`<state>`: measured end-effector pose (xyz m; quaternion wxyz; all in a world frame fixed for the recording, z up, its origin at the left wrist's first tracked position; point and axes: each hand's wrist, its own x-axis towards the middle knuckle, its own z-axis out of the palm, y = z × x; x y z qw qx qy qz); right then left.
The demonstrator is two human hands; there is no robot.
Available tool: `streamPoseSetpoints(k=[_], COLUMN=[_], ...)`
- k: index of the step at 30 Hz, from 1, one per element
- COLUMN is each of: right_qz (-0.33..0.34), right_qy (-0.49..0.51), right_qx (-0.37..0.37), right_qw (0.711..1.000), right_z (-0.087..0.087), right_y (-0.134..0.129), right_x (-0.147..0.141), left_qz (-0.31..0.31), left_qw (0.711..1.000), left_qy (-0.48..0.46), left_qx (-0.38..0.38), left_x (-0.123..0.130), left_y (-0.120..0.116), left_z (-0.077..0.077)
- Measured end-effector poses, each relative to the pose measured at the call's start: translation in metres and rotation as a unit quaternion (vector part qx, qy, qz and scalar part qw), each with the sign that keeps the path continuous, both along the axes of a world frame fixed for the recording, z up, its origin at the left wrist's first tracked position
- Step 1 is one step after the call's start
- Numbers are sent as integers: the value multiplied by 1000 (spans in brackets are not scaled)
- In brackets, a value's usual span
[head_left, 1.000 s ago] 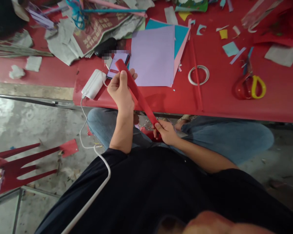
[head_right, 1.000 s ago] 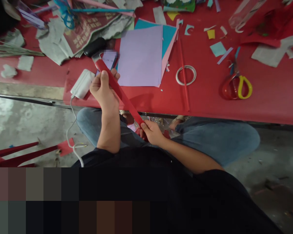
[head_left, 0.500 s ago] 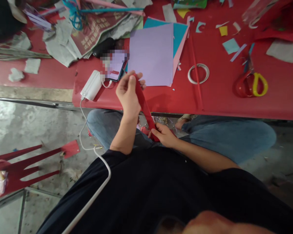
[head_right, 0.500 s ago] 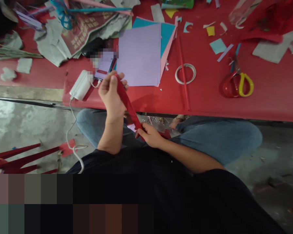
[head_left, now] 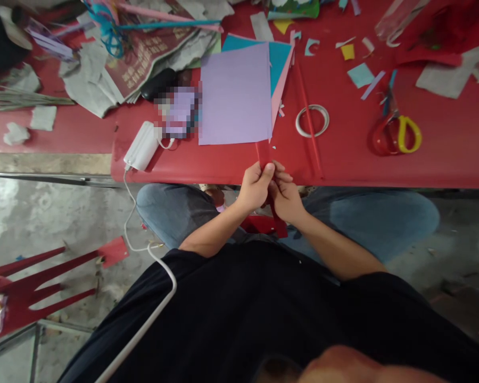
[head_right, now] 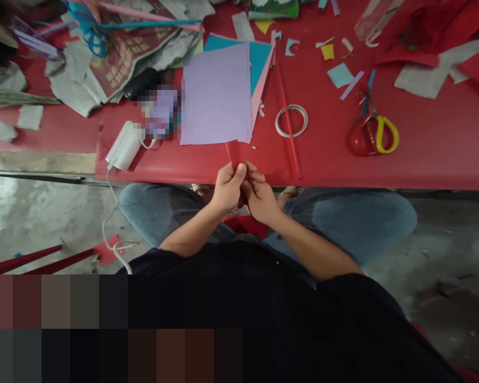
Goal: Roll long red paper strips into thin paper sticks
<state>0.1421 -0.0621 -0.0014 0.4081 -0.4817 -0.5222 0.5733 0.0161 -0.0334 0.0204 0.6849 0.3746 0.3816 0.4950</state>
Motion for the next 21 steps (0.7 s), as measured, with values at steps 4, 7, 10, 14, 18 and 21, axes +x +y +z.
streamPoseSetpoints(k=[4, 7, 10, 14, 18, 21], right_qz=[26, 31, 35, 47, 64, 74], right_qy=[-65, -105, -150, -207, -224, -206], right_qx=[15, 18, 29, 48, 58, 62], right_qw=[997, 994, 988, 976, 971, 974], right_z=[-5, -8, -7, -6, -7, -11], right_y=[-5, -9, -10, -14, -22, -27], right_x=[-3, -7, -9, -13, -20, -25], left_qz=[76, 124, 146, 175, 198, 205], left_qw=[997, 992, 988, 980, 970, 967], left_qy=[-7, -25, -47, -91, -139, -150], left_qx=[16, 11, 1, -9, -2, -3], left_x=[-3, -6, -7, -10, -16, -18], left_y=[3, 5, 6, 6, 8, 9], left_z=[-1, -1, 1, 15, 29, 33])
